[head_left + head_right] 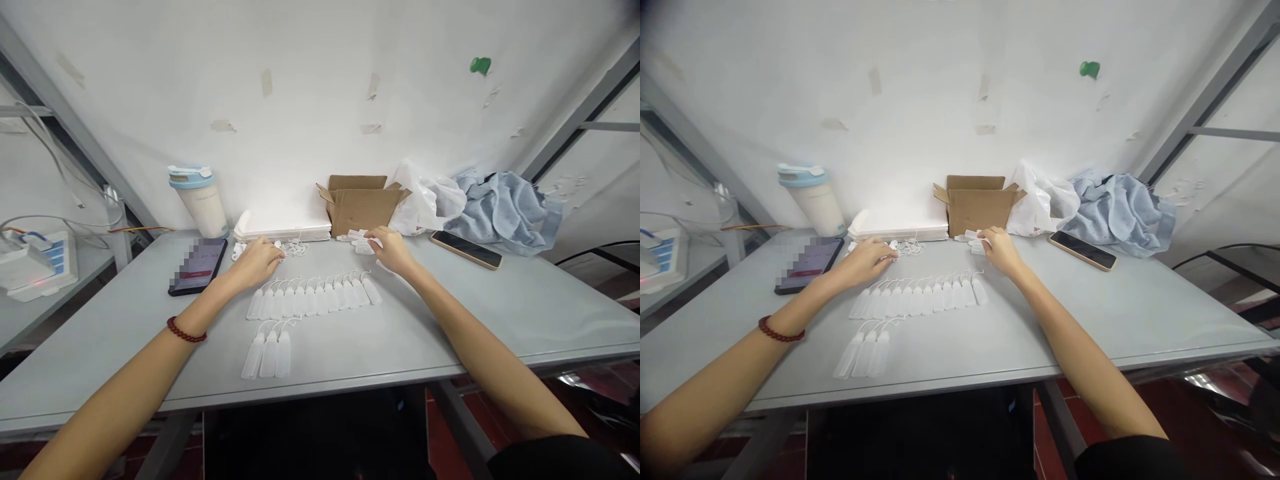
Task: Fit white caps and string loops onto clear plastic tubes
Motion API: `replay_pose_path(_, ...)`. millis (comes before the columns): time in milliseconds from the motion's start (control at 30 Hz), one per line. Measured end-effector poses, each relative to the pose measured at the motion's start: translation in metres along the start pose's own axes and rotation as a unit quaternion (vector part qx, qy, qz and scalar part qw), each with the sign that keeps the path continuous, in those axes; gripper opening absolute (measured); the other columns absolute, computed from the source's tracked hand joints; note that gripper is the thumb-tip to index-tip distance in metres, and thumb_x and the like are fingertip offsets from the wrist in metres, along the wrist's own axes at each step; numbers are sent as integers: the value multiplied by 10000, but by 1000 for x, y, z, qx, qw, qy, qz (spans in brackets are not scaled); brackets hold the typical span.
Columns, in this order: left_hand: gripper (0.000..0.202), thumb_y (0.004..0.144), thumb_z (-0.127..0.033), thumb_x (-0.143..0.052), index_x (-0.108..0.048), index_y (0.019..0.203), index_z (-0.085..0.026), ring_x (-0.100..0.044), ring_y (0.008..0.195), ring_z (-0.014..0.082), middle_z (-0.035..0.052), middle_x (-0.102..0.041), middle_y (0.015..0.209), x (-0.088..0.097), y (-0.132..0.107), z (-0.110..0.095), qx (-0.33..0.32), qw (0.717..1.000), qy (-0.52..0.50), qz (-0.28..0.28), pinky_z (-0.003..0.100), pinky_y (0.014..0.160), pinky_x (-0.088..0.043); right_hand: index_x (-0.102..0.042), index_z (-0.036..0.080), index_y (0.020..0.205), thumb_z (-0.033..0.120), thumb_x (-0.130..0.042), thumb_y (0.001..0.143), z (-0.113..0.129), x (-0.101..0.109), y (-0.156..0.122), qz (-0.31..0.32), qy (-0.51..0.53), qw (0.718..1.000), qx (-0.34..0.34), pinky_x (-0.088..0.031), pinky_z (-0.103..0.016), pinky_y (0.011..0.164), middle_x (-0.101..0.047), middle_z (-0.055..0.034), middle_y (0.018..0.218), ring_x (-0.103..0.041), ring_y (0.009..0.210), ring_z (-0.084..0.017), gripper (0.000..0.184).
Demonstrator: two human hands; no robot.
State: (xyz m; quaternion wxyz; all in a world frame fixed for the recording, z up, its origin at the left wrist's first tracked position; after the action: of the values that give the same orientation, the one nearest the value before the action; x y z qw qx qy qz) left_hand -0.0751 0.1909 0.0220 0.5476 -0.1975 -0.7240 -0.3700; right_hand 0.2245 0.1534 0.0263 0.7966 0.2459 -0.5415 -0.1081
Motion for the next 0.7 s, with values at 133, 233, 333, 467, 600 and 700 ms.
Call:
replay_pose_path(133,310,836,-149,-400,-703,895,-189,-573,966,283,88,-722,918,-1,-3,-5,-9,1000,-8,6,458,837,-456,-698,145,910,78,-461,821,-6,4,1,26,-10,1000,-13,-463,-371,862,-712,-120,977,-630,943,-244,262)
replay_pose_path(233,323,846,-156,-388,-698,938,-174,-576,984,283,97,-715,943,5,-6,-7,-7,1000,-3,-15,457,846,-467,-700,133,885,86,-471,828,-6,11,0,42,-10,999,-26,-464,-345,843,-721,-118,963,-643,910,-231,240)
replay_pose_path(333,324,864,-168,-380,-690,957,-150,-590,986,280,111,-711,977,15,-10,-15,-14,998,-6,-65,465,870,-470,-697,115,897,106,-509,827,-5,18,-2,59,-8,997,-44,-466,-313,784,-727,-120,929,-651,848,-215,201)
replay_pose_path(467,294,870,-164,-400,-682,951,-168,-614,970,255,94,-711,995,26,-14,-30,-35,991,-25,-128,442,863,-485,-688,125,936,186,-584,821,-9,26,-7,115,-37,988,-93,-446,-292,677,-726,-104,852,-645,778,-210,167)
replay_pose_path(600,272,868,-135,-418,-676,941,-182,-625,931,233,75,-715,958,32,-17,-42,-60,985,-33,-156,404,818,-503,-669,140,970,214,-656,774,-12,30,-11,165,-84,975,-124,-422,-290,631,-723,-82,829,-633,742,-207,209)
replay_pose_path(700,260,871,-117,-423,-672,916,-178,-625,904,230,74,-717,925,35,-19,-47,-73,982,-35,-171,398,801,-508,-661,157,967,236,-689,745,-10,29,-13,199,-76,969,-129,-415,-278,608,-723,-63,855,-632,768,-206,237)
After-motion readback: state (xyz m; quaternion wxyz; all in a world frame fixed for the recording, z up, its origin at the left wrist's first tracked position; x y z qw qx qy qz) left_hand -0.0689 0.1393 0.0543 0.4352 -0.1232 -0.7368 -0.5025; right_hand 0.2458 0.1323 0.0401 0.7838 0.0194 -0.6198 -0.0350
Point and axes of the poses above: each hand's wrist, its own y-axis towards the middle knuckle, its own x-axis out of the back of the hand, z = x × y, the point moved 5 cm from there along y, towards the middle knuckle
